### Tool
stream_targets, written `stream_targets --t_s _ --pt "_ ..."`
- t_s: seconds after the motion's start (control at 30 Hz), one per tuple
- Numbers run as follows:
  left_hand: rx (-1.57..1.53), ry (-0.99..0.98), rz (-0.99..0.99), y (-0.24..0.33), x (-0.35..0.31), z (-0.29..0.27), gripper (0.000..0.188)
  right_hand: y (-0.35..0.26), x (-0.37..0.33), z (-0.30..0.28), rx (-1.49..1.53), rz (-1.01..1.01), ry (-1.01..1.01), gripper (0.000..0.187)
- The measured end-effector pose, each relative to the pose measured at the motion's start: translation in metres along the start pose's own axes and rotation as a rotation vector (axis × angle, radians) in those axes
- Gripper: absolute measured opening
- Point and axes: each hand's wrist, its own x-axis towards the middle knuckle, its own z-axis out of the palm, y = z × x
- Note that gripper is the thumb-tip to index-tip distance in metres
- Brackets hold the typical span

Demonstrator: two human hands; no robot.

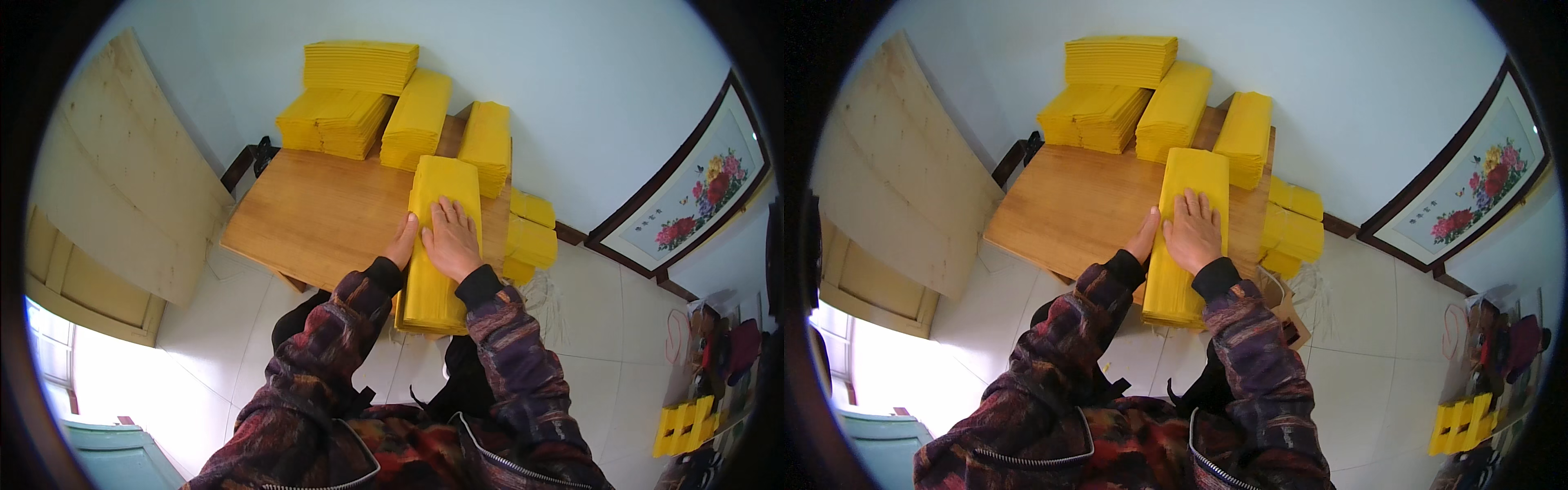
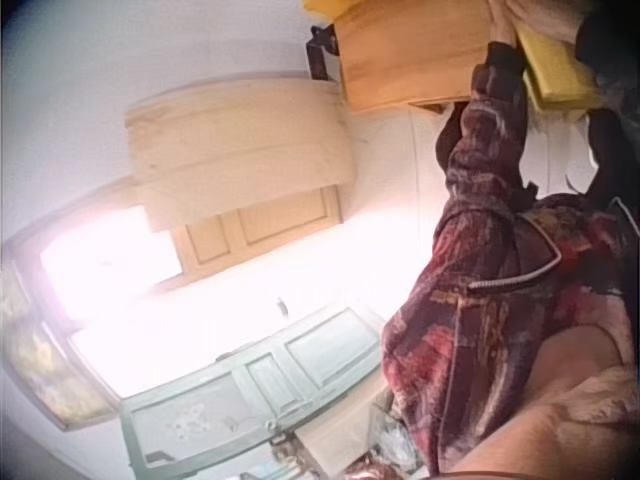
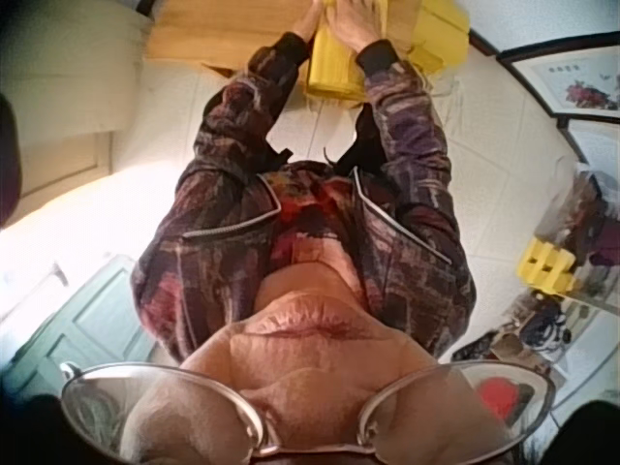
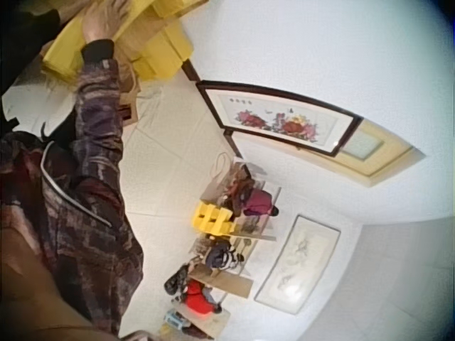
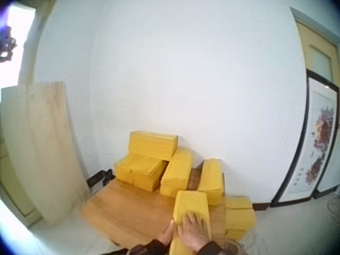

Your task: The person repeatedly picks up stacks of yellow paper sheets from a wooden table, aligns them, and places them into a neat pile. The person uses a dark rectangular tool to press and align the edges of the stacks. The process is repeated multiple times throughout the clip.

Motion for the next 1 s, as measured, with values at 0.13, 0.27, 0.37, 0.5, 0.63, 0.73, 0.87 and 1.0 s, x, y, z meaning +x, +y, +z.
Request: stream_targets --t_s 0.13,0.27,0.37,0.5,0.63,0.73,0.87,1.0 --pt "0.13 0.023 0.088 0.004 -0.011 0.001 0.061 -0.012 -0.005 0.013 -0.077 -0.008 0.032 0.054" --pt "0.439 0.13 0.311 0.029 -0.028 0.017 0.057 -0.008 -0.008 0.02 -0.088 0.002 0.039 0.056" --pt "0.946 0.072 0.535 0.054 -0.011 0.03 0.054 -0.007 -0.008 0.023 -0.104 -0.034 0.043 0.056" --pt "1.456 -0.138 0.611 0.075 0.051 0.057 0.051 -0.009 -0.007 0.017 -0.083 0.019 0.005 0.05" --pt "1.677 -0.335 0.382 0.068 0.083 0.06 0.052 -0.009 -0.006 0.01 0.05 0.007 0.088 0.047" --pt "1.588 -0.286 0.525 0.051 0.089 0.047 0.054 -0.005 -0.008 0.012 0.103 -0.016 0.087 0.045" --pt "1.465 -0.252 0.604 0.034 0.096 0.037 0.055 0.001 -0.009 0.02 0.14 -0.041 0.177 0.045" --pt "1.519 -0.262 0.6 0.042 0.093 0.037 0.054 -0.002 -0.01 0.02 0.126 -0.044 0.183 0.052"
